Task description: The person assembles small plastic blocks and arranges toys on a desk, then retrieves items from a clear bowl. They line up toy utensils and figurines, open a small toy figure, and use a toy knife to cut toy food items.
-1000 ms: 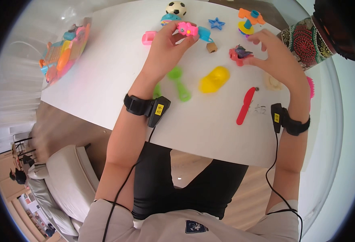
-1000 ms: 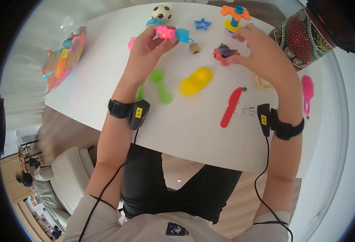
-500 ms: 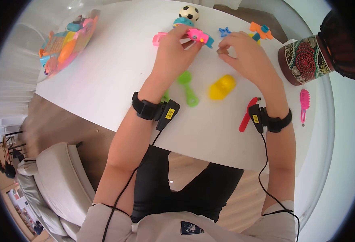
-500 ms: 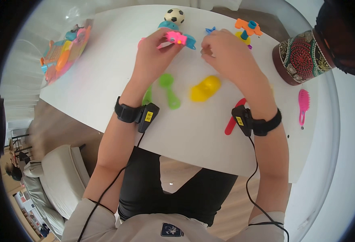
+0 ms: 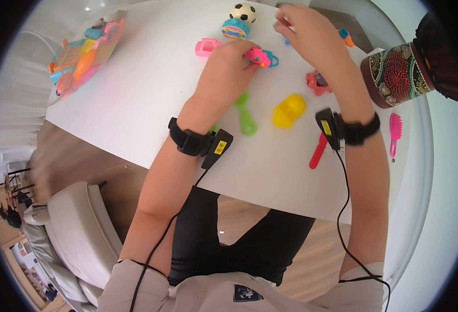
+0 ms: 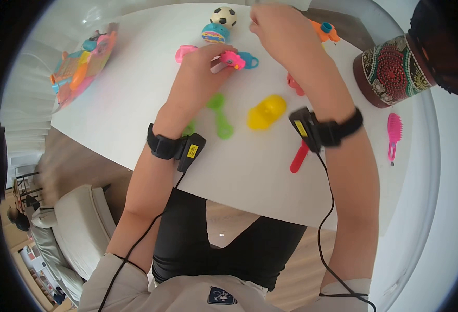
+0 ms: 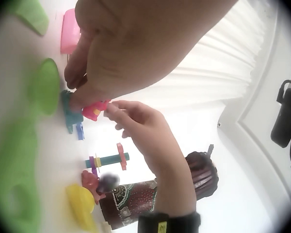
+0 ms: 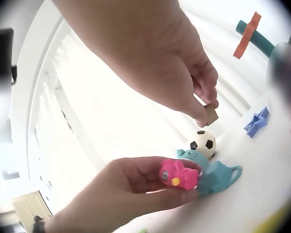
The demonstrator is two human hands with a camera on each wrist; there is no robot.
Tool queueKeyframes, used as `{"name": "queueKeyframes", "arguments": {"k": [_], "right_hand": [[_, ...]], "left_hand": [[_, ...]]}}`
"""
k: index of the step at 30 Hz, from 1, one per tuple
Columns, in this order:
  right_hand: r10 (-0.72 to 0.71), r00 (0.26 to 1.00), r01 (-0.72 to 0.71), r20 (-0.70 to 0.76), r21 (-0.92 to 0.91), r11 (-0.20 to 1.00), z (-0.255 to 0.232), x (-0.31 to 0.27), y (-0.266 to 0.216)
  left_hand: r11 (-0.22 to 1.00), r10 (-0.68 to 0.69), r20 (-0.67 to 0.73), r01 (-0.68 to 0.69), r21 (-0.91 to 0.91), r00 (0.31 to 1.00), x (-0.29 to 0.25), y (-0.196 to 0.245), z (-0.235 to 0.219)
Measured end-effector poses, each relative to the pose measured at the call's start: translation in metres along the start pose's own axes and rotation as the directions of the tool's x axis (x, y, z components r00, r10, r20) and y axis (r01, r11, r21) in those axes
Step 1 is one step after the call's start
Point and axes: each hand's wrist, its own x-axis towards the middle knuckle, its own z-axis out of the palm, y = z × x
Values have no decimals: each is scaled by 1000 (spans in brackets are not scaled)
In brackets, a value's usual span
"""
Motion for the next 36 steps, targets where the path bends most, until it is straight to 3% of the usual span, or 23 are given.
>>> {"name": "queueKeyframes", "arguments": {"k": [2, 4, 5, 7, 9, 11, 12, 13, 17, 22, 23, 25, 27, 36], "right_hand": [[25, 1000, -25, 5, -24, 999, 22, 29, 8], [202, 934, -44, 295, -466, 884, 46, 53, 6], [205, 933, -47, 295, -465, 884, 51, 50, 8], [190, 932, -65, 309, -373, 926, 61, 50, 10], [-93, 970, 177, 223, -395, 901, 20, 38, 0], [-177, 984, 175, -16, -71, 982, -20, 26, -9], [-20, 990, -2, 137, 158, 988, -49, 20, -32], [104, 945, -212, 310, 340, 916, -70, 12, -53], [126, 951, -208, 283, 281, 937, -56, -21, -70], [119, 981, -188, 154, 582, 792, -19, -29, -39], [119, 981, -187, 153, 584, 790, -14, -29, -33], [64, 996, -90, 67, 552, 829, -8, -32, -27], [65, 991, -120, 121, 532, 838, -8, -34, -25], [167, 932, -290, 323, 384, 877, -22, -33, -30]], "left_hand": [[994, 107, -72, -108, -12, 992, 1, -4, 2], [994, 99, -95, -104, -41, 991, 4, -2, 4], [994, 78, -123, -87, -69, 989, 4, -1, 4], [993, 80, -150, -92, -73, 985, 7, -2, 3], [994, 60, -187, -76, -79, 981, 8, -2, 0], [986, 165, -251, -160, 39, 954, 7, 2, -1], [988, 154, -254, -151, 34, 955, 6, 2, -1], [984, 180, -277, -177, 34, 944, 6, 4, -1], [967, 254, -253, -251, 42, 934, 8, 2, 3], [968, 211, -226, -236, -89, 951, 8, 7, 4], [958, 202, -248, -244, -153, 948, 9, 7, 5], [959, 236, -245, -266, -98, 940, 10, 5, 4], [958, 267, -236, -285, -44, 934, 11, 3, 5], [949, 203, -156, -234, -213, 967, 11, -7, 9]]}}
